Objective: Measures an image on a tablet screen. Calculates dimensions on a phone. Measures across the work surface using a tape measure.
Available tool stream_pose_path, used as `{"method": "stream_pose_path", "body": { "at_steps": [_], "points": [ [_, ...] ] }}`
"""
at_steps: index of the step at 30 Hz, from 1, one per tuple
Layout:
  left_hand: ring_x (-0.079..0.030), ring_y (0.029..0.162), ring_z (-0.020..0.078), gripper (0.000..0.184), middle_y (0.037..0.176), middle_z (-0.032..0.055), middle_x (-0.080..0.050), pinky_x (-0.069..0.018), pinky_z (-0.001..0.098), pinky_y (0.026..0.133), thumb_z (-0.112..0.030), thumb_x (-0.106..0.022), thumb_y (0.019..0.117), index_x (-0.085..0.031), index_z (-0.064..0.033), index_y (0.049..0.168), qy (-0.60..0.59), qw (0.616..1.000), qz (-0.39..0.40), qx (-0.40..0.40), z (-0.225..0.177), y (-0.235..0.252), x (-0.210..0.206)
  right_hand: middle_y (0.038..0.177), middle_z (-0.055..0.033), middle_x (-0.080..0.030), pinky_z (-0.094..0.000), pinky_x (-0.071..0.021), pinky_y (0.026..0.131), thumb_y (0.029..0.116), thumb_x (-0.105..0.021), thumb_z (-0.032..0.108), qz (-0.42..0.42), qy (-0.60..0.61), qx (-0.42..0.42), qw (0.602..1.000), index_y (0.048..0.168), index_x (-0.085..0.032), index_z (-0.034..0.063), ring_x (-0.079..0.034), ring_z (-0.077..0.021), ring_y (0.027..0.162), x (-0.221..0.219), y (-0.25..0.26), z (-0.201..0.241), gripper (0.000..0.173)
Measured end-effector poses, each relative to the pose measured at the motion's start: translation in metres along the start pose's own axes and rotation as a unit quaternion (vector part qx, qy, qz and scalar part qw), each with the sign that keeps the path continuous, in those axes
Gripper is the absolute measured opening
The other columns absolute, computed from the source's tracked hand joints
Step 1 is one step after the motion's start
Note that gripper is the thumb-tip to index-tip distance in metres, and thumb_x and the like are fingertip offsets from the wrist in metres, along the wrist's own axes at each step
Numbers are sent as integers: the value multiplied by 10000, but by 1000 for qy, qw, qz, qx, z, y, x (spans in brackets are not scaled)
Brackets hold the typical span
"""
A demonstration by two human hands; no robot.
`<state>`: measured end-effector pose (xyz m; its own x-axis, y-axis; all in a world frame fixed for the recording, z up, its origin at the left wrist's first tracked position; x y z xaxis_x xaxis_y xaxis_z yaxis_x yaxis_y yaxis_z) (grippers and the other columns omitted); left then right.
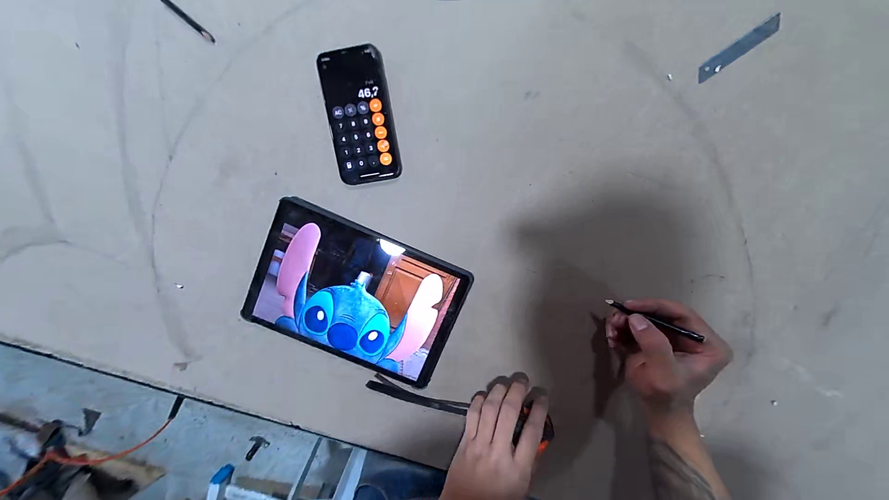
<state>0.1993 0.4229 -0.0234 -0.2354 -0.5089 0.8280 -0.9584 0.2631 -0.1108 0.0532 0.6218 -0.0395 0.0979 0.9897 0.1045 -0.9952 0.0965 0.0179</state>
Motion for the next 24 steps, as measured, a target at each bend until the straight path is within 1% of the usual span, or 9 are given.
{"method": "stream_pose_path", "body": {
  "at_steps": [4, 6, 8, 10, 12, 16, 19, 22, 24],
  "points": [
    [-546, 1332, 369, 807, 1535, 189, -492, -506, 532, 987, -457, -816, 812, -502, -195, 1508, -9, 998, 22, 52, 10, -19, 14, 865, 4, -742, -246, -553, 466, 966, -649, 197, 22, -76, 18, 997, 1103, -718, 104, -653, -90, 583, -14, 9, 6, 180],
    [-536, 1353, 372, 731, 1542, 194, -489, -493, 560, 1002, -379, -798, 863, -507, -189, 1507, -19, 997, 39, 67, 19, -27, 26, 887, 31, -746, -234, -550, 474, 964, -654, 209, 32, -98, 5, 995, 1100, -710, 117, -653, -68, 592, -21, 17, 6, 173],
    [-571, 1330, 331, 573, 1525, 166, -520, -521, 503, 1002, -210, -681, 960, -512, -185, 1506, -10, 996, 55, 70, 33, -39, 36, 875, 59, -741, -225, -554, 474, 962, -649, 209, 37, -86, -2, 996, 1095, -701, 133, -653, -59, 588, -25, 21, 4, 161],
    [-637, 1218, 287, 478, 1418, 130, -606, -567, 430, 945, -93, -611, 980, -573, -164, 1451, -1, 996, 57, 63, 50, -49, 45, 827, 69, -716, -217, -535, 456, 945, -643, 190, 29, -62, -9, 998, 1098, -683, 136, -634, -65, 564, -22, 22, -2, 167],
    [-662, 1130, 223, 365, 1298, 61, -670, -569, 380, 923, -90, -599, 985, -658, -160, 1339, 8, 997, 57, 43, 68, -59, 52, 777, 84, -680, -205, -505, 442, 938, -620, 187, 23, -55, -15, 998, 1093, -665, 148, -601, -58, 536, -19, 22, -8, 166],
    [-697, 1025, 125, 189, 1080, -33, -754, -570, 335, 917, -334, -698, 979, -775, -200, 1088, -73, 997, 22, 15, 109, -71, 99, 737, 93, -643, -196, -480, 428, 947, -592, 204, 23, -62, -22, 998, 1077, -659, 173, -561, -50, 504, -15, 21, -15, 150],
    [-719, 916, 103, 164, 963, -12, -762, -611, 316, 818, -285, -682, 989, -778, -153, 973, -136, 985, -86, 69, 177, -58, 175, 727, 93, -655, -198, -475, 431, 950, -613, 200, 27, -53, -3, 998, 1076, -690, 198, -557, -47, 499, -15, 22, -11, 148],
    [-724, 876, 116, 211, 1004, 45, -753, -618, 335, 778, -233, -621, 1030, -728, -52, 1051, -89, 960, -210, 159, 273, -29, 257, 779, 109, -688, -194, -503, 454, 942, -644, 199, 32, -51, 20, 998, 1110, -692, 220, -593, -34, 533, -29, 21, -5, 176],
    [-693, 972, 124, 277, 1098, 46, -715, -580, 345, 880, -264, -556, 1071, -674, -27, 1154, -131, 938, -255, 195, 346, 4, 280, 832, 102, -717, -199, -529, 459, 934, -690, 236, 29, -63, 37, 997, 1125, -696, 226, -618, -33, 554, -33, 20, 0, 191]
  ]
}}
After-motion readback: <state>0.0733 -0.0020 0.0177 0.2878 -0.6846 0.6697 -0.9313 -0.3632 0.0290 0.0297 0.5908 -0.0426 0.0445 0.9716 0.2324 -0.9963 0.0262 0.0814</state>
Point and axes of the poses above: each hand's wrist, its own y-axis towards the middle knuckle, its own x-axis out of the back of the hand, z = x × y, the point moved 7 cm from there along y, towards the middle knuckle
